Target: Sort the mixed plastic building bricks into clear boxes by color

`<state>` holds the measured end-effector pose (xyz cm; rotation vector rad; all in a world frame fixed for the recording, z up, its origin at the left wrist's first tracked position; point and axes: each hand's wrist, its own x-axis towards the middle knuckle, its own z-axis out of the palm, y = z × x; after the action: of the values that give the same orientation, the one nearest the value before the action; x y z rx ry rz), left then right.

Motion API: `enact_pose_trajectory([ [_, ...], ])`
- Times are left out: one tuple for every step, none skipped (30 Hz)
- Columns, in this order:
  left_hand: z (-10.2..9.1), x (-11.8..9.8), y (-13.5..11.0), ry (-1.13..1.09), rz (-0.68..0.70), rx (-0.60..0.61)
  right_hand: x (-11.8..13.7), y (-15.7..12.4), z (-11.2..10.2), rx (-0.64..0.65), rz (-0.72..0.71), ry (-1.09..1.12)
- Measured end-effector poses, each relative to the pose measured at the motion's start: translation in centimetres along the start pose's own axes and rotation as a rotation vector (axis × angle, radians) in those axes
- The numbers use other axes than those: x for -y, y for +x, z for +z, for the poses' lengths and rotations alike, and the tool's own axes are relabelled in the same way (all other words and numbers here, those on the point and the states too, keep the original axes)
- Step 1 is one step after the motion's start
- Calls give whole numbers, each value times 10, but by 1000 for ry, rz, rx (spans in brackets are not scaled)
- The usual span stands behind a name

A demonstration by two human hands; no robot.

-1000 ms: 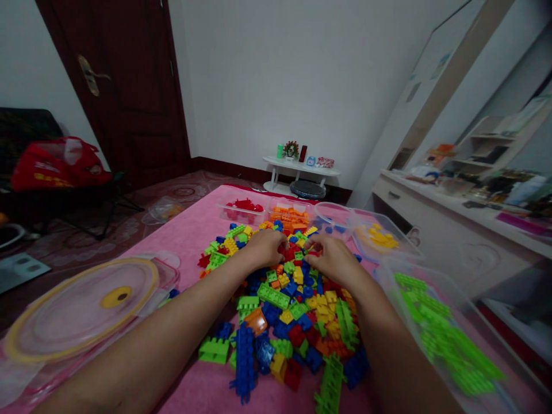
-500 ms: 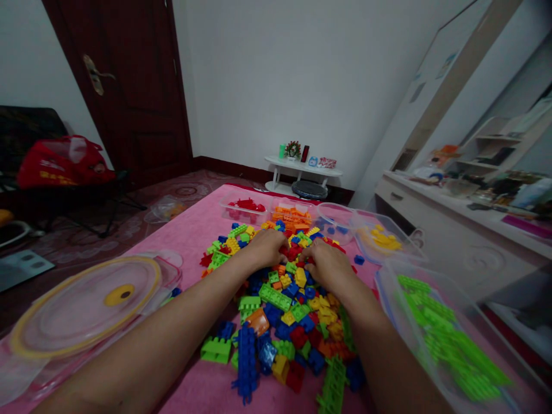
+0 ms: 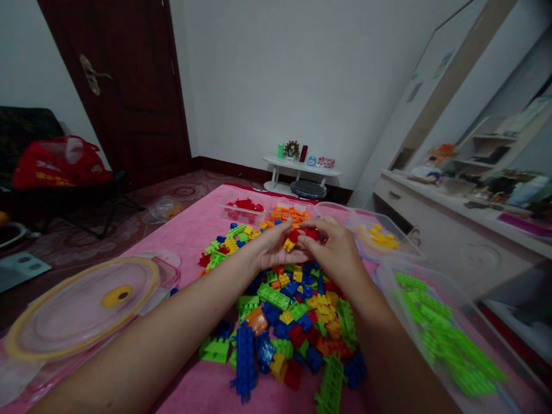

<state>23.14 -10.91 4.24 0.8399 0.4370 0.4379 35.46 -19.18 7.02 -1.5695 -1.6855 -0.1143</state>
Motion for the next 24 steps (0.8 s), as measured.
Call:
enact_pose_trajectory([
  [0,1,0,-54,-2,40,1,0,2,0,-2,22],
  [0,2,-1,-95,0,73,1,-1,3,-2,3,43],
  [-1,3,0,-128,-2,99,0,0,4,-7,13,67],
  [-2,4,0,-152,-13,121,-1,0,5,-11,24,94],
  [-3,5,1,-169,-26,137,-3,0,5,-12,34,126],
  [-4,6,1,-183,-41,147,-4,1,5,-9,41,155],
  [-4,6,2,-198,-55,153,-6,1,4,-3,43,174],
  [-5,6,3,-216,-64,153,-6,2,4,4,42,179],
  [-5,6,3,-236,-67,150,-7,2,3,13,41,166],
  [-5,6,3,-257,-67,145,-6,2,2,29,42,140],
  [-5,5,3,-272,-66,137,-6,1,1,55,38,105],
  [-5,4,3,-281,-67,125,-5,1,1,89,32,64],
  [-4,4,3,-284,-71,113,-4,0,1,129,20,18],
  [-4,3,2,-285,-79,105,-4,-1,2,171,2,-30],
  [-3,3,2,-287,-92,105,-4,-3,3,208,-18,-78],
  [-2,4,1,-293,-103,110,-4,-4,4,235,-36,-118],
  [-1,4,1,-302,-110,120,-5,-4,6,255,-48,-146],
  [0,5,1,-316,-113,128,-6,-5,8,266,-50,-158],
  [1,6,1,-332,-113,133,-7,-5,9,267,-43,-155],
  [3,7,1,-348,-109,129,-9,-4,10,253,-27,-141],
  [4,8,1,-364,-101,120,-10,-4,11,234,-7,-122],
  [6,9,1,-378,-90,106,-11,-3,11,216,12,-102],
  [7,9,1,-386,-81,90,-11,-2,10,202,31,-85],
  [8,9,1,-385,-76,73,-12,-2,10,197,47,-76],
])
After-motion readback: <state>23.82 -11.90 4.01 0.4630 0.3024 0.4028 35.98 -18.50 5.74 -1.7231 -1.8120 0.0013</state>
